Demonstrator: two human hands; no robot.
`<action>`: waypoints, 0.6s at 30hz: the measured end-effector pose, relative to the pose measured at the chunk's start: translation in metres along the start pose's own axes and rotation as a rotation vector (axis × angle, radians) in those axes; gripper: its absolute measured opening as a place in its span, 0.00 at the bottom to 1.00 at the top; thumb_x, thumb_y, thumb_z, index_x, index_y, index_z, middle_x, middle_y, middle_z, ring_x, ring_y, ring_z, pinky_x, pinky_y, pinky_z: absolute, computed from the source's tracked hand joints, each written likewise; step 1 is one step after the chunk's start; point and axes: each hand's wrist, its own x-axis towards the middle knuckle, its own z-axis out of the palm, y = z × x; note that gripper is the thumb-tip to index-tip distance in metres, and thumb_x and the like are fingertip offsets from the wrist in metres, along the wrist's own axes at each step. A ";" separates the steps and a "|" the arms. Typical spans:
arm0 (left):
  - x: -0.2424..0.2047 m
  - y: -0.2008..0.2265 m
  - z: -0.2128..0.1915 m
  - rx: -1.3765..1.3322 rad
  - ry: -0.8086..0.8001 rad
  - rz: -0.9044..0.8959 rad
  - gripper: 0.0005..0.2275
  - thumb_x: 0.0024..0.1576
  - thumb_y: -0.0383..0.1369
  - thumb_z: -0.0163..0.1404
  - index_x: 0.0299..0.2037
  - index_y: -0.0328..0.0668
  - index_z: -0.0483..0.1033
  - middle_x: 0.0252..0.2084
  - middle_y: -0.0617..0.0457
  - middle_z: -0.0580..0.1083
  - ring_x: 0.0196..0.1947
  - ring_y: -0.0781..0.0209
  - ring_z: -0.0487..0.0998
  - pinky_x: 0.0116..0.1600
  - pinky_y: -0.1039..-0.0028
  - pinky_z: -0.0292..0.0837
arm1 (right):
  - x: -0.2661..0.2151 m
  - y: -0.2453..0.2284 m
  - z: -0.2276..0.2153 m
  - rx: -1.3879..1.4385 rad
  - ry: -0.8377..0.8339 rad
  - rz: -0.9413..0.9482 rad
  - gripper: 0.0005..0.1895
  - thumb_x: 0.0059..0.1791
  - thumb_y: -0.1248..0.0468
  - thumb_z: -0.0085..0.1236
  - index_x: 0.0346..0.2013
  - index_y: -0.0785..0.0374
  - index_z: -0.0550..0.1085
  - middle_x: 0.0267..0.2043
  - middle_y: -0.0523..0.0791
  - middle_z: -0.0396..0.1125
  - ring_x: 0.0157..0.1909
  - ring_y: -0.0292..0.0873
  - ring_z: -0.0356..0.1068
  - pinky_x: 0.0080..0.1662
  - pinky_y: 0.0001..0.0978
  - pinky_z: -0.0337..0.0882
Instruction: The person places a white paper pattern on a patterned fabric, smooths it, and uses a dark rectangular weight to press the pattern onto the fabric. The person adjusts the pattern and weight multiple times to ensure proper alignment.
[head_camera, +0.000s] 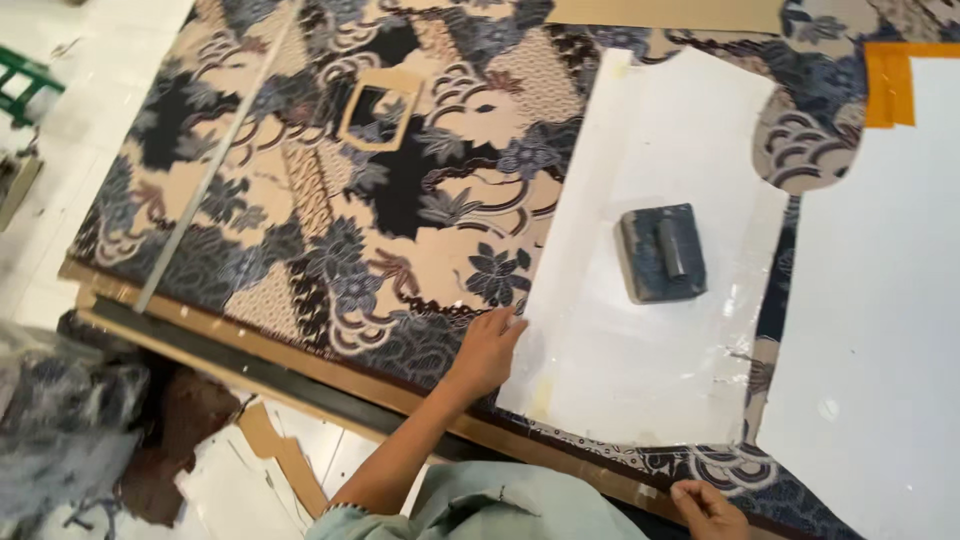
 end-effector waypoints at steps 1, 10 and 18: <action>-0.031 -0.010 -0.004 0.017 0.010 -0.076 0.20 0.53 0.22 0.48 0.58 0.37 0.74 0.62 0.36 0.69 0.61 0.37 0.68 0.65 0.50 0.61 | 0.008 -0.009 -0.006 -0.051 -0.038 -0.009 0.08 0.48 0.67 0.65 0.40 0.69 0.82 0.30 0.46 0.74 0.36 0.36 0.70 0.41 0.27 0.69; -0.191 -0.030 -0.015 0.130 0.129 -0.293 0.18 0.57 0.27 0.50 0.59 0.38 0.74 0.67 0.40 0.67 0.67 0.38 0.64 0.69 0.49 0.55 | -0.002 -0.149 0.039 -0.496 -0.158 -0.309 0.15 0.50 0.57 0.57 0.42 0.66 0.79 0.37 0.51 0.76 0.38 0.45 0.76 0.43 0.34 0.73; -0.193 -0.063 -0.034 0.026 0.087 -0.158 0.14 0.57 0.27 0.50 0.52 0.38 0.79 0.61 0.44 0.73 0.56 0.44 0.73 0.58 0.55 0.64 | -0.040 -0.215 0.142 -0.506 -0.081 -0.342 0.14 0.48 0.56 0.60 0.42 0.63 0.79 0.37 0.49 0.73 0.34 0.48 0.74 0.38 0.37 0.74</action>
